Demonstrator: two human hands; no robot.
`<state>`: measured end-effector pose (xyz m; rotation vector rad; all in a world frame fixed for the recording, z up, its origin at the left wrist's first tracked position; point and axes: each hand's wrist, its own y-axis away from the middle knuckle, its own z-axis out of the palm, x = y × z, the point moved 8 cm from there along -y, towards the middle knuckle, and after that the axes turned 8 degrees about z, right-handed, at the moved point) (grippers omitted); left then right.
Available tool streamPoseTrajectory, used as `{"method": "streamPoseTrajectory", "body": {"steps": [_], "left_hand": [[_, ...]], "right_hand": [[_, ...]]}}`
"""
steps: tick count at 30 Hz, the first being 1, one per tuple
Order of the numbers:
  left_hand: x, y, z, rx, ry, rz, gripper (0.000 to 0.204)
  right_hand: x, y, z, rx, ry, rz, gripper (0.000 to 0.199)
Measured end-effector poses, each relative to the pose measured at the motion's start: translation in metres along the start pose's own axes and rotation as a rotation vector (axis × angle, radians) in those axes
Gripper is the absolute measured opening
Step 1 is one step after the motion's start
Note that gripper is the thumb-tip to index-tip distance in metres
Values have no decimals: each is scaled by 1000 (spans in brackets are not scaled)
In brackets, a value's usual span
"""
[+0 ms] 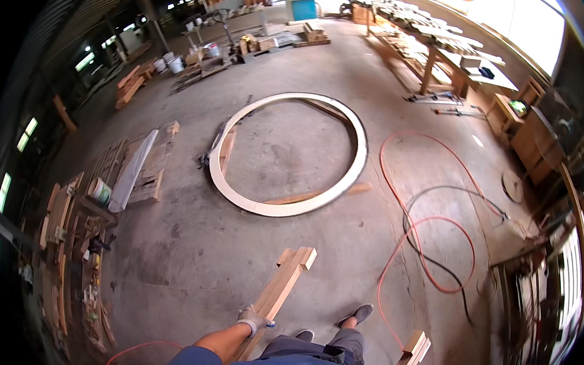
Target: The person uses a jigsaw to cut notches into wooden planks, applies glue to the joints, and assembles the pieces into a large circular wooden frame. They repeatedly cut, glue, and fit planks into the structure, securing them in place.
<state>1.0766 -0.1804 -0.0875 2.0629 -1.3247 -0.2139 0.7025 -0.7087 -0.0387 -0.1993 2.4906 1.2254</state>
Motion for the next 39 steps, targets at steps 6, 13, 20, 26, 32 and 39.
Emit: {"method": "streamPoseTrajectory", "body": {"steps": [6, 13, 20, 26, 32, 39], "left_hand": [[63, -34, 27, -39, 185, -187, 100], [226, -73, 7, -2, 248, -281, 88], [322, -212, 51, -41, 227, -368, 80], [485, -332, -29, -152, 339, -336, 89], [660, -468, -114, -86, 390, -296, 94], [827, -609, -187, 68, 421, -251, 90]], "right_hand": [[-164, -163, -47, -137, 250, -55, 61], [-340, -357, -82, -221, 386, -81, 61], [-557, -482, -88, -201, 449, -276, 65], [-736, -522, -120, -158, 555, -135, 68], [-954, -544, -149, -161, 471, -24, 71], [-1075, -769, -127, -252, 314, 6, 48]]}}
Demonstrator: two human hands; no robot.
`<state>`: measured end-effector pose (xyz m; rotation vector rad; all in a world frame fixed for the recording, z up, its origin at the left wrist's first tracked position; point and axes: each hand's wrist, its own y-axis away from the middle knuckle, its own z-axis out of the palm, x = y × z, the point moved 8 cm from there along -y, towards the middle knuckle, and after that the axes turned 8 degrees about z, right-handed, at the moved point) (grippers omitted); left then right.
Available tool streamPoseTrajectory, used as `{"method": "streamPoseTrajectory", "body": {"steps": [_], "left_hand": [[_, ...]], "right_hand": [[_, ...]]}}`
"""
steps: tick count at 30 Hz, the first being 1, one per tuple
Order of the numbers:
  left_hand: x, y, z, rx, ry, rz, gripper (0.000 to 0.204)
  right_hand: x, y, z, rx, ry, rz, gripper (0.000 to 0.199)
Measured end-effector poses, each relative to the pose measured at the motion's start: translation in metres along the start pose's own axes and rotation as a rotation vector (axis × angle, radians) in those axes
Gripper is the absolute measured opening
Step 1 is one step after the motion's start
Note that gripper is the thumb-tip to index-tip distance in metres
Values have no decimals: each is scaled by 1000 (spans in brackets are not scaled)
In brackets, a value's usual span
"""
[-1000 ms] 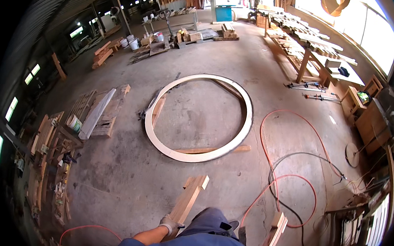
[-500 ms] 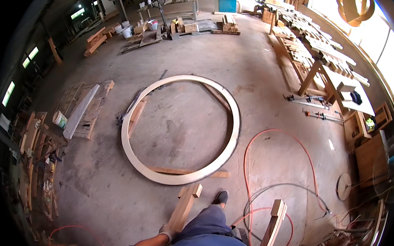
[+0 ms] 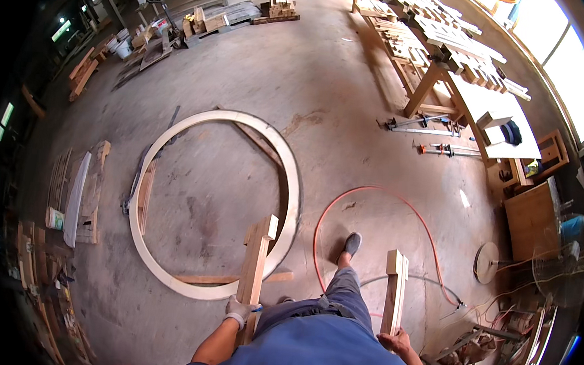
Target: The person uses a jigsaw to cut notches into wooden planks, applies glue to the joints, and assembles the pieces into a large circular wooden frame. They repeatedly cut, glue, and fit planks into the structure, securing them in place.
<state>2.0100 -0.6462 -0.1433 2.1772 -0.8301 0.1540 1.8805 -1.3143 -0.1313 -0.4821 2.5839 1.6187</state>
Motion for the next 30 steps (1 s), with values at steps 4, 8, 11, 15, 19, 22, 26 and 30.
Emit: {"method": "streamPoseTrajectory", "body": {"steps": [4, 8, 11, 15, 19, 22, 26, 30], "left_hand": [[86, -17, 21, 33, -42, -91, 92], [151, -49, 47, -12, -20, -110, 78], [212, -89, 74, -1, -32, -128, 57], [240, -183, 127, -73, -40, -157, 56], [348, -263, 127, -68, 0, -243, 62], [447, -330, 92, -51, 48, -263, 67], [618, -415, 2, -27, 91, -242, 75], [786, -521, -78, -7, 97, -241, 88]], "right_hand": [[-135, -93, -52, -32, 149, -114, 46], [-355, -70, -126, -38, 153, -20, 61], [-455, -123, -165, -50, 132, -16, 76], [-590, -199, -180, -91, 102, -91, 76], [-753, -216, -195, -64, 219, -159, 85], [-823, -269, -198, -7, 359, -187, 75], [-969, -254, -223, 33, 359, -162, 77], [-1116, -277, -237, 51, 403, -178, 78]]}}
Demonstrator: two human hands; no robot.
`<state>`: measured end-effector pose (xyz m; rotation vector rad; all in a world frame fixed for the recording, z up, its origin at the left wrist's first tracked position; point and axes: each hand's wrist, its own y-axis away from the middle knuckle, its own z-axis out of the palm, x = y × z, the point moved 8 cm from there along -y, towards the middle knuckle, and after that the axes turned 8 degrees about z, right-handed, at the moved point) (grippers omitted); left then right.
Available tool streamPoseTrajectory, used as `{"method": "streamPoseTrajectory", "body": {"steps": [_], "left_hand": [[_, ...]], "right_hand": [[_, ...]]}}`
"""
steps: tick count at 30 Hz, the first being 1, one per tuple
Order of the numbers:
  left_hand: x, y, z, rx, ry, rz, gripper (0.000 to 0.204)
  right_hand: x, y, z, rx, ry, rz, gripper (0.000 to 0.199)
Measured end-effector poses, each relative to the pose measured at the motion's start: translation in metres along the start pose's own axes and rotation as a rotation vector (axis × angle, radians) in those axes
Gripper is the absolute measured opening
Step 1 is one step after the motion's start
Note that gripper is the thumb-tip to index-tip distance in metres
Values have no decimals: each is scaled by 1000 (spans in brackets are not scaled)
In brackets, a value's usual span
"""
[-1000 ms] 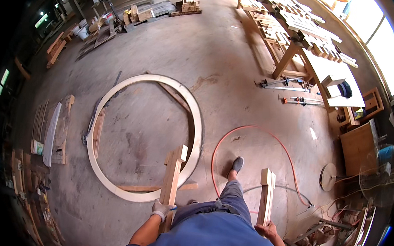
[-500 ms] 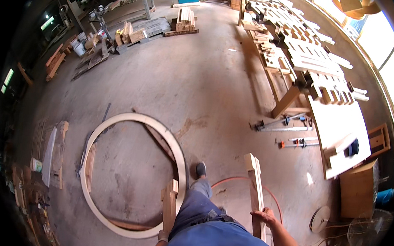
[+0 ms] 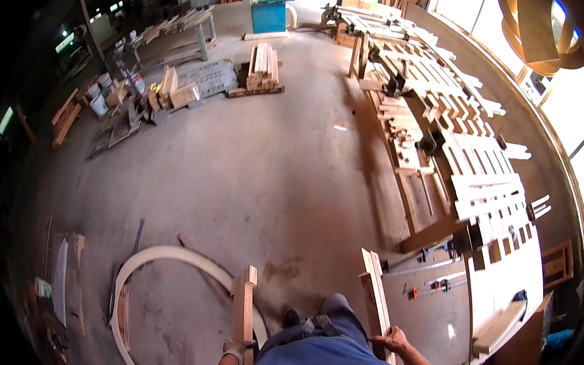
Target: The person uses a jigsaw to cut notches into wooden planks, applies glue to the joints, and assembles the pieces into a large circular wooden frame. They repeatedly cut, glue, and fit planks into the structure, securing them in place.
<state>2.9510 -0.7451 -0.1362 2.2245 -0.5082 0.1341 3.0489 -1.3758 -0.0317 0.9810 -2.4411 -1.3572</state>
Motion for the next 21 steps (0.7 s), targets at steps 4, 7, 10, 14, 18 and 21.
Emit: {"method": "streamPoseTrajectory", "body": {"steps": [4, 7, 10, 14, 18, 21], "left_hand": [[120, -128, -7, 58, 142, 45, 92], [238, -156, -15, 115, 259, 118, 91], [378, -168, -36, 96, 193, 275, 87], [536, -203, -47, 81, 158, 218, 84], [681, -254, -53, 70, 167, 226, 82], [774, -312, -47, 48, 146, 189, 80]], "right_hand": [[-127, -79, -69, 37, 1, -41, 84], [-205, -152, -111, -50, -21, -56, 90], [-324, -209, -189, -12, -19, -155, 98], [-475, -252, -288, 41, 19, -226, 104], [-626, -279, -390, 68, -82, -330, 105], [-725, -328, -446, 115, -103, -329, 109]]}}
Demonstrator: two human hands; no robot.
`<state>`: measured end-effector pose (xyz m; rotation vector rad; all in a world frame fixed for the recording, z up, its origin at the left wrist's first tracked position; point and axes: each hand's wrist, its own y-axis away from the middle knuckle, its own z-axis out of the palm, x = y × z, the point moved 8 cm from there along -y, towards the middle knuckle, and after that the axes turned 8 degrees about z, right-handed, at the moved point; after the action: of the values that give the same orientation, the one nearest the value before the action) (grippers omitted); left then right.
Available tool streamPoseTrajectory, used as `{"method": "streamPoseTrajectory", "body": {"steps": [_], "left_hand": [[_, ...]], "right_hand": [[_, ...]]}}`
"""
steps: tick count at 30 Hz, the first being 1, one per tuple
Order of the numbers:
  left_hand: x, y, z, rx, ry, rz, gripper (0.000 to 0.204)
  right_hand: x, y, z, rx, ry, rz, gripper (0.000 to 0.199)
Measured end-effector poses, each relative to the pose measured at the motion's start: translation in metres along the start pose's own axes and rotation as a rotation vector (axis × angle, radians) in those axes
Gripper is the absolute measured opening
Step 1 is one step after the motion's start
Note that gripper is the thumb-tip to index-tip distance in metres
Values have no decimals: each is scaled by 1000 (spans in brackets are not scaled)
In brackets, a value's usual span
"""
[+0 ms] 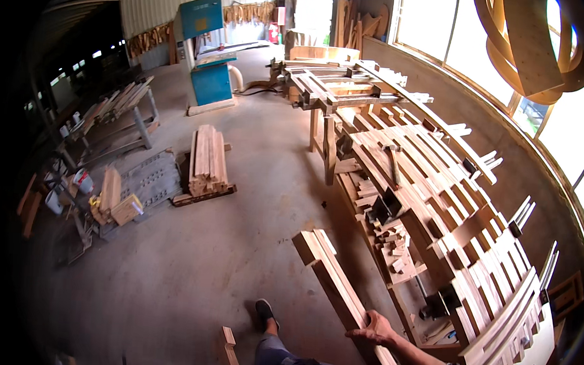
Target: The person uses a jigsaw to cut notches into wooden planks, applies glue to the joints, and assembles the pieces into a large circular wooden frame. They repeatedly cut, glue, and fit planks into the structure, securing them in place.
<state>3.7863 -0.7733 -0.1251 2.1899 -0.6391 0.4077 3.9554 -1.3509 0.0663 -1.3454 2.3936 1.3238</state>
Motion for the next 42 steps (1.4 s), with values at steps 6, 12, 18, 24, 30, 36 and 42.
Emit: {"method": "streamPoseTrajectory", "body": {"steps": [6, 12, 18, 24, 30, 36, 42], "left_hand": [[186, -167, 5, -17, 31, 18, 76], [360, -299, -3, -57, 72, 79, 73], [493, -444, 10, -86, 313, 170, 69], [764, -456, -1, -51, 220, 539, 64], [950, -510, -12, -30, 124, 714, 83], [1190, -542, 15, -192, 189, 919, 89], [1365, -645, 44, -272, -49, 1081, 103]], "right_hand": [[-166, -114, -115, 171, -12, -15, 100], [-275, -211, -261, 409, -168, -24, 84], [-373, -332, -377, 415, -350, 126, 76], [-410, -473, -462, 503, -391, 203, 67], [-514, -562, -521, 446, -394, 140, 73], [-602, -637, -559, 465, -465, 156, 70], [-674, -718, -587, 570, -334, 279, 73]]}}
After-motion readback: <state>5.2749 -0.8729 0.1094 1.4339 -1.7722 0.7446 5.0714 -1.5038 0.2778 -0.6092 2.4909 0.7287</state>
